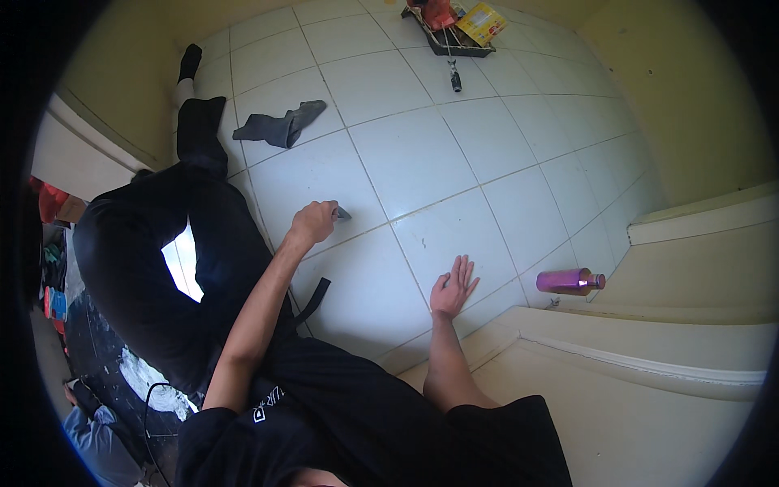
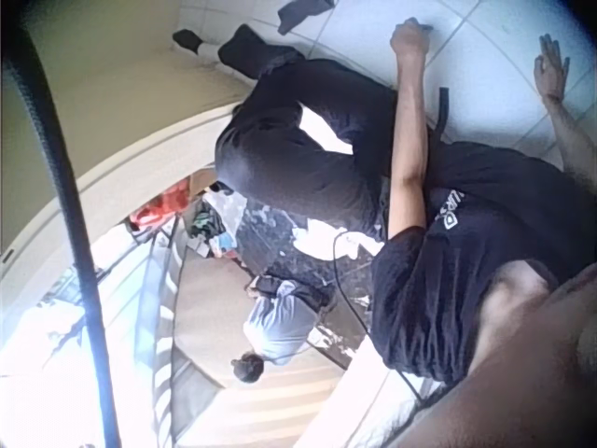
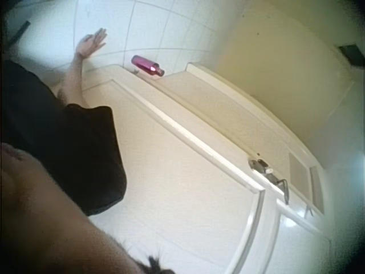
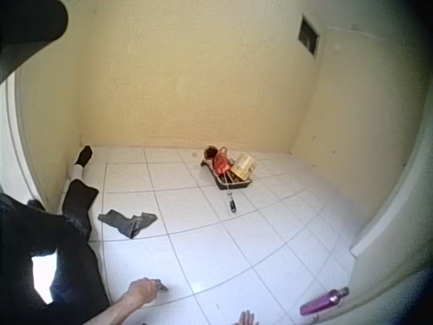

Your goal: The person uses a scraper to remove residue from the gaps between floor tiles and then wipes a section of the tiles with a cloth.

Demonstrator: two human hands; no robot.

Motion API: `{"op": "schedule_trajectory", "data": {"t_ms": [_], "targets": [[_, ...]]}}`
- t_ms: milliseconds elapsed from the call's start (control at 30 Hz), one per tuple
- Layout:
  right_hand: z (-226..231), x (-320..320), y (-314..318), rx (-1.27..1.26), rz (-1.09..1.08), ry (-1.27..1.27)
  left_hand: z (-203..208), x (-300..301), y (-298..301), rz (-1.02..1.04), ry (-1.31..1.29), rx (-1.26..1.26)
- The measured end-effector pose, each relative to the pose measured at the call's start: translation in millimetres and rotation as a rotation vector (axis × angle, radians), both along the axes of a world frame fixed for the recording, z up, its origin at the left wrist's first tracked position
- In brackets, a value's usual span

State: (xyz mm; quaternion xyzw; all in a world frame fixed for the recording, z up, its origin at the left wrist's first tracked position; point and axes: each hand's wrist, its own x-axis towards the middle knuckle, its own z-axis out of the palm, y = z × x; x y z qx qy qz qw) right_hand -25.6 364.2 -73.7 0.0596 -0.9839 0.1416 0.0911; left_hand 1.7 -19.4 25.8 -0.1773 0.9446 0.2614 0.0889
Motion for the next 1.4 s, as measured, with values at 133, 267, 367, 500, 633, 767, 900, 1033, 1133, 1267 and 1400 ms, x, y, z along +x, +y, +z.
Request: {"op": "schedule_trajectory", "data": {"t_ms": [133,267,367,500,633,767,900,1033,1133,1267,1400], "targets": [[0.0,0.2,0.4,-0.006,0.002,0.003,6.3,-1.2,1.6,-0.040,-0.069,-0.081],[-0.2,0.0,0.8,-0.003,0.002,0.003,17.0,-0.8,6.8,-0.077,-0.089,-0.209],[-0.2,0.2,0.6,0.001,-0.001,-0.005,24.1,-1.1,15.2,-0.097,-0.113,-0.292],[0.3,0.4,0.5,0.009,-0.002,-0.009,28.9,-0.9,21.8,-0.117,-0.078,-0.352],[-0.4,0.0,1.1,0.009,0.005,-0.001,27.6,-1.6,21.6,-0.134,-0.086,-0.368],[-1.4,-0.3,1.7,0.011,0.003,-0.003,21.9,-1.0,21.5,-0.118,-0.015,-0.320],[-1.3,0.3,1.9,0.002,0.002,-0.002,16.5,-1.8,22.9,-0.071,0.049,-0.285],[-0.3,0.2,1.2,0.008,-0.001,-0.002,14.9,-3.1,21.1,-0.021,0.082,-0.261],[0.5,0.7,1.1,0.005,-0.003,-0.007,15.1,-3.1,19.8,-0.009,0.100,-0.260],[1.2,0.8,0.9,0.000,0.002,-0.009,14.7,-4.5,22.1,-0.025,0.061,-0.282],[2.3,1.1,0.0,0.007,-0.002,-0.014,13.8,-6.9,25.7,-0.024,0.045,-0.286]]}}
